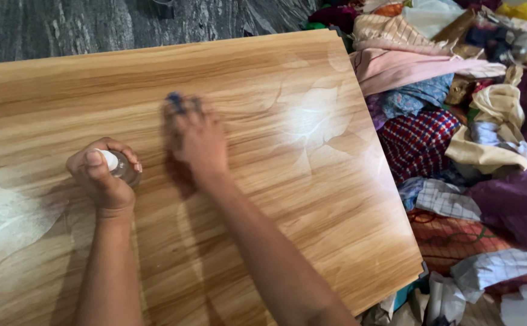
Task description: The person sprays a liquid from a small bottle onto a wooden table surface and wipes it with a cloth. The person repeatedly applies the liquid and scrubs the table in a circular motion to clean the surface.
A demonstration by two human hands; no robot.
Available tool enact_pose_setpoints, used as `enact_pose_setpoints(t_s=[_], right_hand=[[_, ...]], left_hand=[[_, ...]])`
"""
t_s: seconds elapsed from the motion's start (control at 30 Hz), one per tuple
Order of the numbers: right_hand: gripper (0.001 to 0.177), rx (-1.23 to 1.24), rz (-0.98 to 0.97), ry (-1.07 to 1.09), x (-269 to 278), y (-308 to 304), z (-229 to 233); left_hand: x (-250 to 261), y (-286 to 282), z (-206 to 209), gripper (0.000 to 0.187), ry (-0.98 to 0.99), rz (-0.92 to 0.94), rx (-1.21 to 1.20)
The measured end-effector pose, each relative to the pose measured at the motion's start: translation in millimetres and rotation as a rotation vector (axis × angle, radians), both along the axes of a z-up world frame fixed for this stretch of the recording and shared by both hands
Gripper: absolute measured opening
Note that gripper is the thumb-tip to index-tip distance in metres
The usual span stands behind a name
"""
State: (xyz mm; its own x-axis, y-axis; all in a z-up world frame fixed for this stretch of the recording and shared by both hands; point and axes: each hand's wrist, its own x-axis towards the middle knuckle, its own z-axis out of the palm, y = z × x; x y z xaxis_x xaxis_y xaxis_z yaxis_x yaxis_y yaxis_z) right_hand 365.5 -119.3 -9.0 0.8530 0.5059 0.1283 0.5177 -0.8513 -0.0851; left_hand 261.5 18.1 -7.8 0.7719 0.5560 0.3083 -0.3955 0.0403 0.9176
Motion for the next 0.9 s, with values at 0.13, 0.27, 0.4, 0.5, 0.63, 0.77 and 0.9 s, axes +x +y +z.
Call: enact_pose_setpoints(t_s=[0.13, 0.27, 0.4, 0.5, 0.63, 0.77, 0.9], right_hand=[[0.056, 0.189, -0.223, -0.033, 41, -73, 4], [0.055, 0.175, -0.372, -0.105, 63, -88, 0], [0.070, 0.071, -0.383, 0.167, 49, -44, -8], [0.054, 0.020, -0.078, -0.023, 3, 17, -9], [0.055, 0.473, 0.170, -0.043, -34, 39, 13], [0.049, 0.141, 0.043, 0.306, 8, 7, 28], [0.054, 0.278, -0.118, -0.070, 68, -56, 17]], left_hand=[[4, 1, 0, 0.082, 0.005, 0.009, -0.027], [7, 0, 2, 0.080, 0.003, 0.015, -0.035], [8, -4, 6, 0.081, 0.036, 0.054, 0.024], [11, -5, 9, 0.079, 0.005, 0.047, -0.010], [9, -4, 13, 0.080, 0.037, 0.092, 0.050], [12, -2, 17, 0.080, 0.042, 0.084, 0.054], [9, -5, 21, 0.082, 0.066, 0.102, 0.099]])
